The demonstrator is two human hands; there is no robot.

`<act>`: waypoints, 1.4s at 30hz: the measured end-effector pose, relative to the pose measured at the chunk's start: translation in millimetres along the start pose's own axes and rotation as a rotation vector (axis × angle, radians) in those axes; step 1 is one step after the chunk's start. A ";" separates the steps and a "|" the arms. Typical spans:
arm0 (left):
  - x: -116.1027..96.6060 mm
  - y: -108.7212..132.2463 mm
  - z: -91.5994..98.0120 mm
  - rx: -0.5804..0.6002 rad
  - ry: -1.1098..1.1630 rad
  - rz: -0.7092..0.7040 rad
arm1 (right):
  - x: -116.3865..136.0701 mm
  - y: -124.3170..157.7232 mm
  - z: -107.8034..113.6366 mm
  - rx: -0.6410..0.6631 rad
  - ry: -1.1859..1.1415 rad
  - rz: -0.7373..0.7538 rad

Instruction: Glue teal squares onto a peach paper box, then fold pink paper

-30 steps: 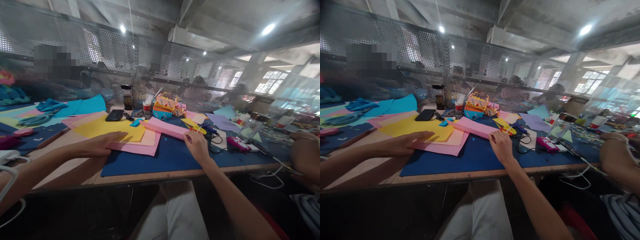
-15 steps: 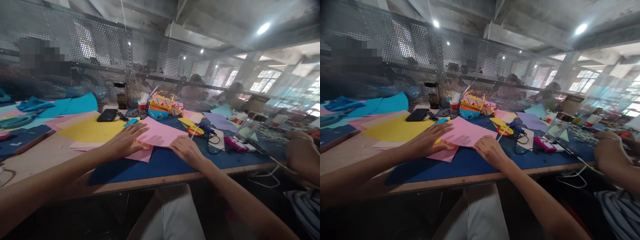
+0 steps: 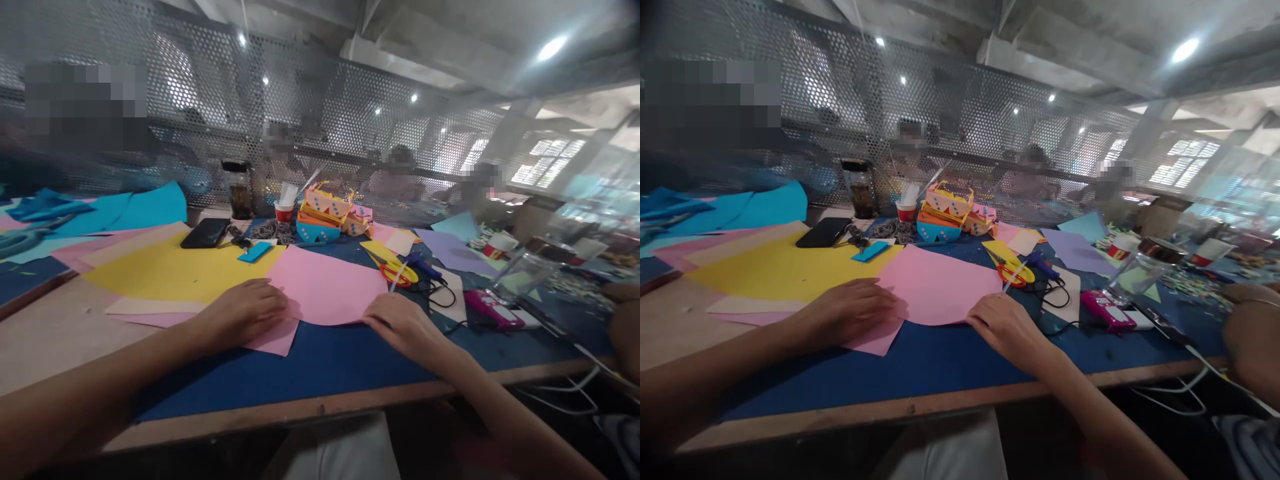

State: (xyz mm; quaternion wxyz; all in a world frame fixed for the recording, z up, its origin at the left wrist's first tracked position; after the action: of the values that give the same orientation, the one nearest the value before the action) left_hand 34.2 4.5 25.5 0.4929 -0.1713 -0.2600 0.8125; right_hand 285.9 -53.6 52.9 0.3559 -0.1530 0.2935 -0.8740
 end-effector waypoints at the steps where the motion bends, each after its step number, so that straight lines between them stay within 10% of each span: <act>1: 0.7 1.4 0.5 0.003 -0.010 0.000 | 1.3 -2.5 0.1 -0.006 -0.019 0.005; 9: 15.8 -1.7 28.7 -0.162 -0.136 0.044 | -2.3 -35.7 13.5 -0.178 -0.083 0.012; 19: 33.7 7.5 44.8 -0.182 -0.432 0.081 | 3.2 -32.5 -32.1 0.102 -0.311 0.051; 27: -7.8 -3.3 10.3 -0.056 -0.024 0.077 | 14.3 -35.2 -31.0 0.008 -0.333 0.058; 34: -9.3 -1.6 14.5 -0.115 0.154 0.178 | 11.0 -22.2 -22.7 0.143 -0.333 -0.003; 42: -22.7 -3.5 14.8 0.003 0.369 0.265 | 6.1 8.2 -5.6 -0.020 -0.224 -0.089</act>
State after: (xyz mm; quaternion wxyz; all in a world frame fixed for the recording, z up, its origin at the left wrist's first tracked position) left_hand 39.1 -18.2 40.0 0.4212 -0.3489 -0.1394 0.8255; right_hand 283.4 -60.4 43.8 0.3459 -0.2662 0.2534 -0.8633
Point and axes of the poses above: each hand's wrist, its own y-axis away from the middle knuckle, its own z-axis out of the back of the hand, x = y × z, the point moved 8 cm from there along -y, towards the middle knuckle, and after that the axes turned 10 degrees about -x, right-handed, at the moved point
